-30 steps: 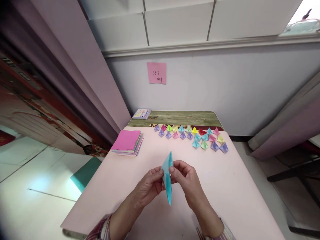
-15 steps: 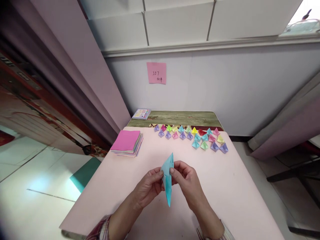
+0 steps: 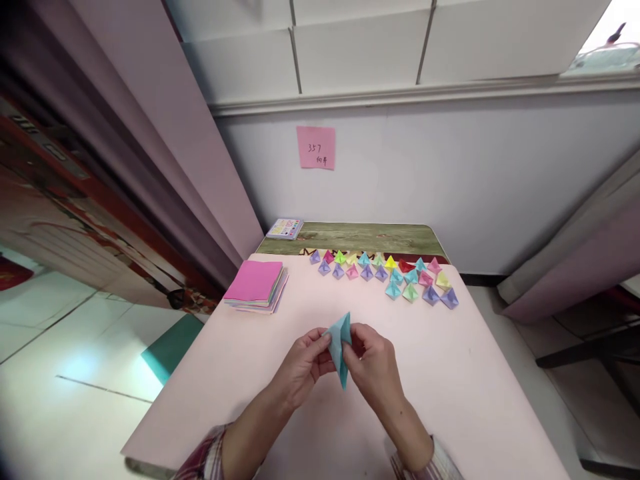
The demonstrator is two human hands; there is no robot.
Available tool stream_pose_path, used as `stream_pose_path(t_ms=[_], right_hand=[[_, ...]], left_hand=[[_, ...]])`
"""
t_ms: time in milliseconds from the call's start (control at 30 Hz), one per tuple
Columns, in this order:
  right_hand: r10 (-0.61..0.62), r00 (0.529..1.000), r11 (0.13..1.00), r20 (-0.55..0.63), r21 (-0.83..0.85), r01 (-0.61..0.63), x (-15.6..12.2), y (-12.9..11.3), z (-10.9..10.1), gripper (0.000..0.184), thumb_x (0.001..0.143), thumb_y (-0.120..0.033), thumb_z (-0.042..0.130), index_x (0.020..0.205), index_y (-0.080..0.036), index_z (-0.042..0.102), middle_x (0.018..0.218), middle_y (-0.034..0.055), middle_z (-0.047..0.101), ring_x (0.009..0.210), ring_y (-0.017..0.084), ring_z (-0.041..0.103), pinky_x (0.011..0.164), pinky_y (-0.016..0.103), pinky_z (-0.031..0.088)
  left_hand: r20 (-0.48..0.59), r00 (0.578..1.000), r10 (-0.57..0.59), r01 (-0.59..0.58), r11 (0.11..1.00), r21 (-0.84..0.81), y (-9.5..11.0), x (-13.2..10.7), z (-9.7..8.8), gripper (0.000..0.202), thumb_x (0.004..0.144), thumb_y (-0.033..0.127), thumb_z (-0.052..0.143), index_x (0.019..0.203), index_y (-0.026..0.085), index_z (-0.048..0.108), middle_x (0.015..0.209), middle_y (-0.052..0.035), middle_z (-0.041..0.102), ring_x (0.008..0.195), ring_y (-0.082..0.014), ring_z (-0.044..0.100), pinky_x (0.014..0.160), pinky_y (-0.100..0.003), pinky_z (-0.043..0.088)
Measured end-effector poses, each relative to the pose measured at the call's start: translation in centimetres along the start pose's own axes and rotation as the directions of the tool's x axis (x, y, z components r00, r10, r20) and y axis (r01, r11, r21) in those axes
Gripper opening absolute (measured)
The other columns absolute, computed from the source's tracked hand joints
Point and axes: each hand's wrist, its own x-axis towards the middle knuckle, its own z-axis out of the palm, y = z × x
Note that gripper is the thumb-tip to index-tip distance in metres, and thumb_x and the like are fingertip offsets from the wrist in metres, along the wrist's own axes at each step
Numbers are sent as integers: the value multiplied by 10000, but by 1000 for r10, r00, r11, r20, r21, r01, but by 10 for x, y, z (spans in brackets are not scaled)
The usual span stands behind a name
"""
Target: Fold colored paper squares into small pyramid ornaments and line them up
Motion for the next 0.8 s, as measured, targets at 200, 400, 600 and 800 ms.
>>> stream_pose_path(t_ms=[200,400,600,800], right_hand=[[-326,940,891,-102,-366,269,-4,10,10,165,861,-174,507,894,-213,663,771,17,659,662,135,602,606,225,435],[-452,889,789,-81,-501,356,-8,19,9,219,857,-118,495,916,-225,676,857,9,696,757,133,642,648,214,417],[-395,915,833,-82,-453,319,-9,20,9,223,788,-112,526,884,-236,685,871,-3,700,758,135,648,621,215,420],[-530,847,735,-35,-517,439,-9,26,8,381,745,-21,485,944,-251,714,902,20,710,833,175,646,756,283,455]], left_hand=[[-75,996,-39,20,972,-235,-9,5,5,200,761,296,739,790,143,613,737,-30,670,687,-145,623,674,-269,490],[-147,980,-138,92,954,-284,-5,4,4,287,801,418,685,782,137,631,693,-13,646,622,-122,582,594,-240,438],[-139,985,-99,78,986,-147,-5,0,3,337,752,447,705,846,124,689,717,-27,660,641,-138,586,593,-249,421],[-101,993,-58,48,994,-95,-7,0,-1,233,677,308,743,816,125,706,711,-27,651,622,-118,557,564,-228,397]])
